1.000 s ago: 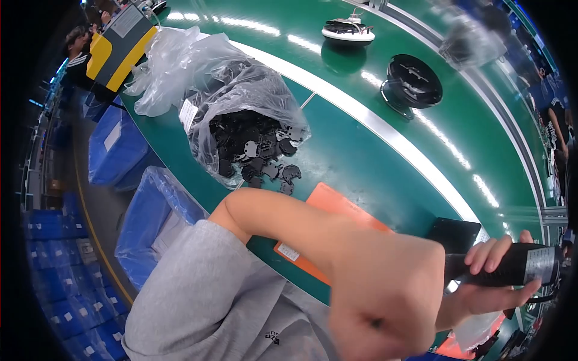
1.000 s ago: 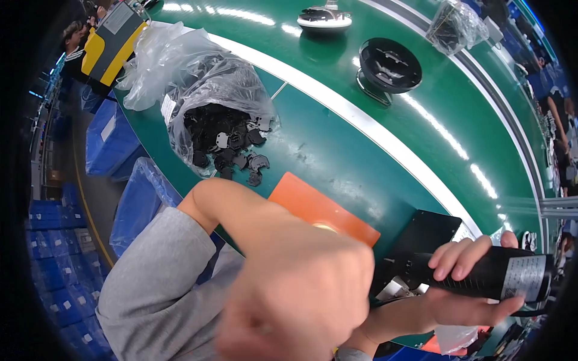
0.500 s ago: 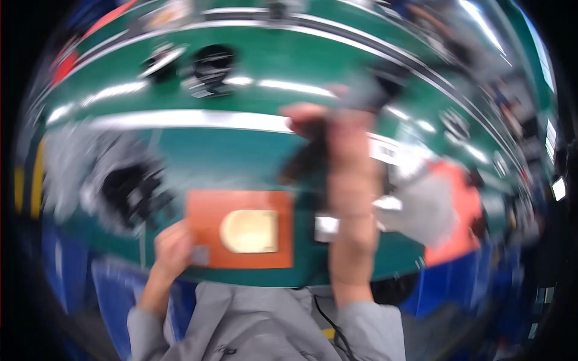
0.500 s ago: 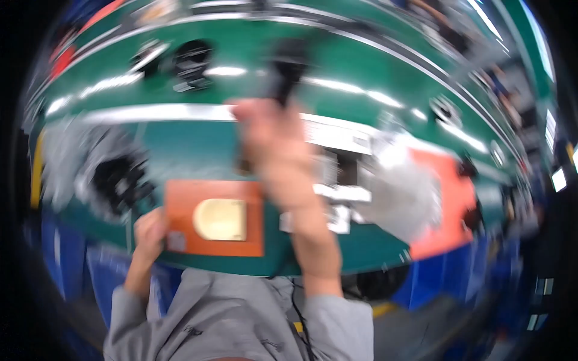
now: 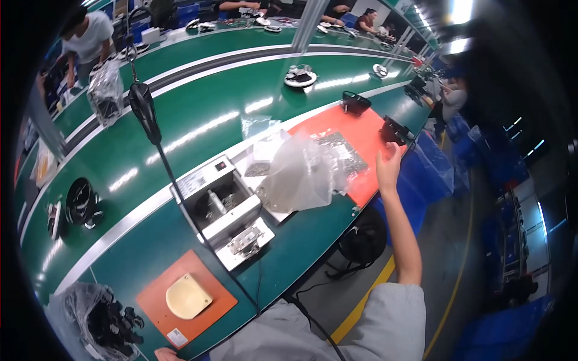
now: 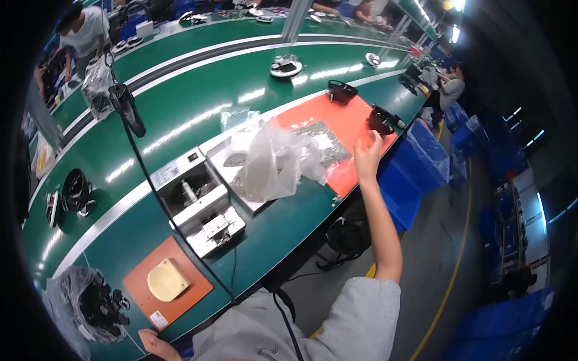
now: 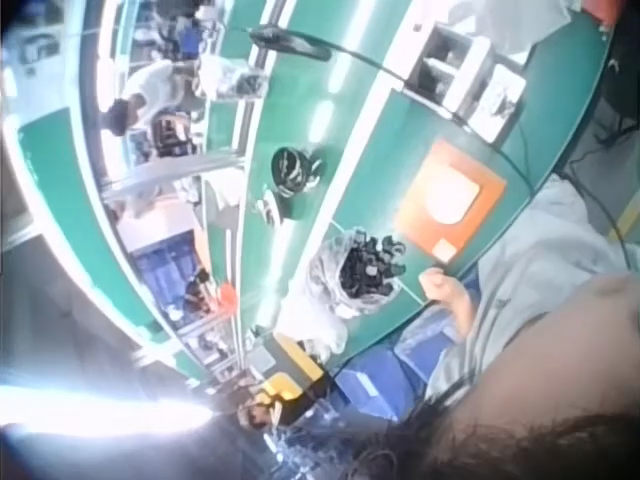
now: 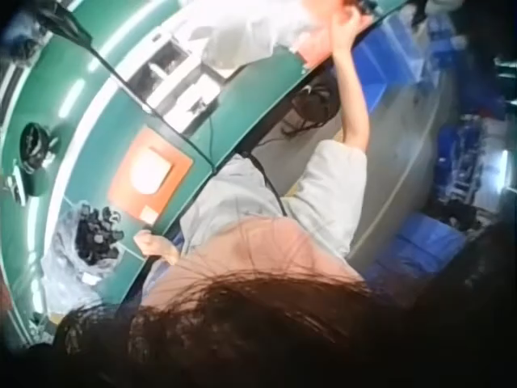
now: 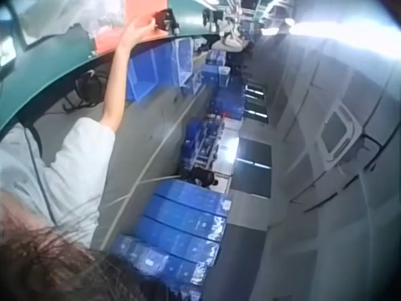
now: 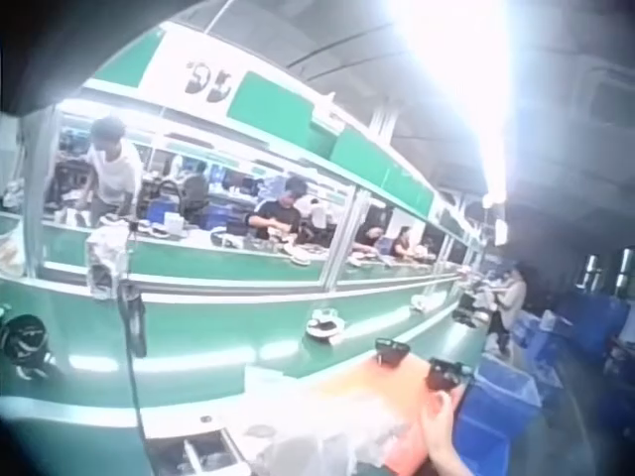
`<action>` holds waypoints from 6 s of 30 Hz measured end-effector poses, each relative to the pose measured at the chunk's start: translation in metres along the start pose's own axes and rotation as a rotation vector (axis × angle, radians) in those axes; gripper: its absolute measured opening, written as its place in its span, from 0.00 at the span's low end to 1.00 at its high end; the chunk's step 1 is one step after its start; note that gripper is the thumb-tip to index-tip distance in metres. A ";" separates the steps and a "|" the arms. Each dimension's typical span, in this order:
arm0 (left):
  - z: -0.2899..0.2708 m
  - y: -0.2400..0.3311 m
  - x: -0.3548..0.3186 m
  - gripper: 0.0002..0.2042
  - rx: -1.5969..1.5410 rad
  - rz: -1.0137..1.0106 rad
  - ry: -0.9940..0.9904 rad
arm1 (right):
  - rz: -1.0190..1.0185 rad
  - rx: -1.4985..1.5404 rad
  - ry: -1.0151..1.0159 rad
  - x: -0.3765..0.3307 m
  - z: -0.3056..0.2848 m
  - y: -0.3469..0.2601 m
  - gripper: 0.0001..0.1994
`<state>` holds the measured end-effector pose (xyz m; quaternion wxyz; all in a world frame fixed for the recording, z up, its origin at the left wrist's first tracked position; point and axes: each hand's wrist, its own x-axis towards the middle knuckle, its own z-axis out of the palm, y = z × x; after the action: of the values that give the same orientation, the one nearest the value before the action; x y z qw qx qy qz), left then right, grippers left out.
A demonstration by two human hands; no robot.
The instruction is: Assembling internal plastic components into black circular lamp housings and securing them using an electric screwdriver.
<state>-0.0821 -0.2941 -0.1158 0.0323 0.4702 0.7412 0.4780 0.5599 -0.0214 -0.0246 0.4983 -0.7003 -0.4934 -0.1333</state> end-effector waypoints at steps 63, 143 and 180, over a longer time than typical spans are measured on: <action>0.049 0.060 0.028 0.31 -0.870 -0.184 -0.297 | 0.487 1.218 -1.061 -0.355 0.042 -0.342 0.46; -0.042 -0.036 0.136 0.08 0.393 0.650 -0.602 | 0.499 1.241 -1.041 -0.354 0.059 -0.327 0.37; 0.025 0.095 0.154 0.07 0.036 0.397 -0.738 | 0.369 1.259 -1.040 -0.362 0.060 -0.321 0.47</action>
<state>-0.0922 -0.1556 0.0031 0.1946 0.7441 0.5832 0.2616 0.1046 -0.1688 -0.1166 0.5191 -0.3329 -0.5201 0.5909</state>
